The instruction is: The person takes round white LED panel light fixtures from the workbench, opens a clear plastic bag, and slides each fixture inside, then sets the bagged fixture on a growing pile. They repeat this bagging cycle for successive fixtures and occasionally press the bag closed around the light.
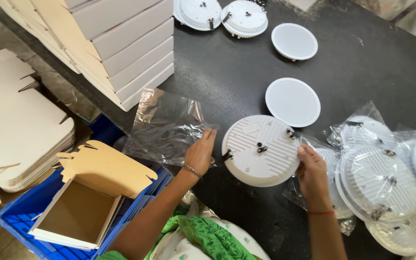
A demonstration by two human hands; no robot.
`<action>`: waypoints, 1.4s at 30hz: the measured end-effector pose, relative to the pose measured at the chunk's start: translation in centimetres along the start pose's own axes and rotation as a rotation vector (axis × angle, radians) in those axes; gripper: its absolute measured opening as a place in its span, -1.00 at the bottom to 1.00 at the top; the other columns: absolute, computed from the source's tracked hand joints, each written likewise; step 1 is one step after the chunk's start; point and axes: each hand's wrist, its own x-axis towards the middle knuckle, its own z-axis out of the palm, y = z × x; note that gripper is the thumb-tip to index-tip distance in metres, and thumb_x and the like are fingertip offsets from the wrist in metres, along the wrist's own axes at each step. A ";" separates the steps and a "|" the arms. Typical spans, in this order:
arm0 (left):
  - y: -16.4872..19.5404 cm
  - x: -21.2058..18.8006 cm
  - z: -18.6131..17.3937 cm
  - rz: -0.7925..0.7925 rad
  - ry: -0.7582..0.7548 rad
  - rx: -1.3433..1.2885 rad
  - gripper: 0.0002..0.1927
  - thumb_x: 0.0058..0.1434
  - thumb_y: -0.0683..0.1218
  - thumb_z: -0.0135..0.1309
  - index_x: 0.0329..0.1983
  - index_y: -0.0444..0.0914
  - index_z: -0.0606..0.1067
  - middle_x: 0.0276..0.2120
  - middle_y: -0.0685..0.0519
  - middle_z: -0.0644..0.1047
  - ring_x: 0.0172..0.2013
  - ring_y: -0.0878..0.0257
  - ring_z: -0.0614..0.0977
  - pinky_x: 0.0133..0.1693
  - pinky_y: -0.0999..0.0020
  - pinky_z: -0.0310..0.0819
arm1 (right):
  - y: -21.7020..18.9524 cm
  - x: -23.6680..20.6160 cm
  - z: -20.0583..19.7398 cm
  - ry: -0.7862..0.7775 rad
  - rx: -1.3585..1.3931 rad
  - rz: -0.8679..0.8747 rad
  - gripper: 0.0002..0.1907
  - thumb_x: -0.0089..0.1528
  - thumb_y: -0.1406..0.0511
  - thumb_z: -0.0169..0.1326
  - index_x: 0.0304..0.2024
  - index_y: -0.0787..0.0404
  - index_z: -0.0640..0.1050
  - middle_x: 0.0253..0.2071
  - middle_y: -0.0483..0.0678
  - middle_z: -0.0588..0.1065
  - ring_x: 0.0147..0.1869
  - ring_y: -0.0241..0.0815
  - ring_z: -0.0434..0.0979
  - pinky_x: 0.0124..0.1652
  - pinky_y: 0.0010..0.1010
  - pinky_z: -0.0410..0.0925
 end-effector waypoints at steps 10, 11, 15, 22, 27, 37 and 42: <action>1.2 -0.3 -0.2 -0.083 -0.131 -0.154 -0.05 -0.08 -0.36 0.12 0.44 -0.35 0.06 0.47 -0.16 0.08 0.09 -0.21 0.53 0.06 0.06 0.48 | 5.1 -3.1 3.7 0.005 -0.081 -0.028 -0.67 0.43 0.26 -0.08 0.16 0.31 0.49 -0.09 -0.03 0.59 -0.12 -0.27 0.61 -0.12 -0.38 0.48; 1.4 -0.5 -0.4 -0.114 -0.183 -0.181 -0.04 -0.08 -0.35 0.12 0.43 -0.36 0.02 0.47 -0.15 0.04 0.09 -0.20 0.53 0.07 0.08 0.47 | 5.4 -3.2 4.1 0.013 -0.101 -0.026 -0.66 0.43 0.26 -0.08 0.17 0.31 0.48 -0.09 -0.02 0.59 -0.12 -0.25 0.61 -0.13 -0.37 0.48; 2.4 -1.3 -1.4 -0.059 -0.077 -0.311 -0.02 -0.06 -0.30 0.10 0.47 -0.34 0.01 0.46 -0.16 0.03 0.07 -0.24 0.53 0.02 0.08 0.50 | 6.8 -3.8 5.2 -0.019 -0.075 0.058 -0.67 0.37 0.29 -0.06 0.14 0.32 0.44 -0.08 0.00 0.59 -0.08 -0.21 0.65 -0.09 -0.27 0.53; 2.3 -0.9 -1.7 -0.263 -0.338 0.085 -0.22 0.15 -0.30 -0.08 0.48 -0.30 0.06 0.55 0.03 -0.02 -0.22 -0.06 0.69 -0.18 0.07 0.62 | 8.8 -5.5 6.1 -0.122 0.111 0.225 -0.66 0.35 0.32 -0.03 0.13 0.38 0.41 -0.05 0.06 0.58 -0.04 -0.15 0.65 -0.05 -0.24 0.55; 1.5 -1.6 -0.2 -0.155 -0.226 0.114 -0.30 0.16 -0.26 -0.09 0.43 -0.34 0.15 0.50 -0.03 0.08 -0.27 -0.06 0.68 -0.23 0.00 0.57 | 8.5 -5.8 6.8 -0.288 0.020 0.342 -0.55 0.21 0.45 0.05 0.18 0.30 0.39 -0.02 0.01 0.58 -0.03 -0.20 0.64 -0.04 -0.25 0.55; 0.5 -1.4 -0.5 -0.029 -0.242 0.143 -0.25 0.08 -0.33 -0.12 0.43 -0.27 0.20 0.49 0.10 0.14 -0.33 -0.02 0.67 -0.28 0.07 0.56 | 10.8 -4.7 8.0 -0.418 0.093 0.504 -0.67 0.30 0.44 0.04 0.13 0.35 0.43 -0.15 -0.04 0.54 -0.13 -0.26 0.61 0.03 -0.28 0.56; -0.1 -2.1 -2.4 0.064 -0.185 0.145 -0.30 0.11 -0.33 -0.09 0.40 -0.26 0.25 0.51 0.17 0.15 -0.31 -0.03 0.68 -0.24 0.07 0.57 | 11.0 -3.9 7.6 -0.276 0.169 0.411 -0.72 0.31 0.43 -0.02 0.07 0.38 0.43 -0.13 -0.02 0.55 -0.11 -0.25 0.60 0.07 -0.27 0.52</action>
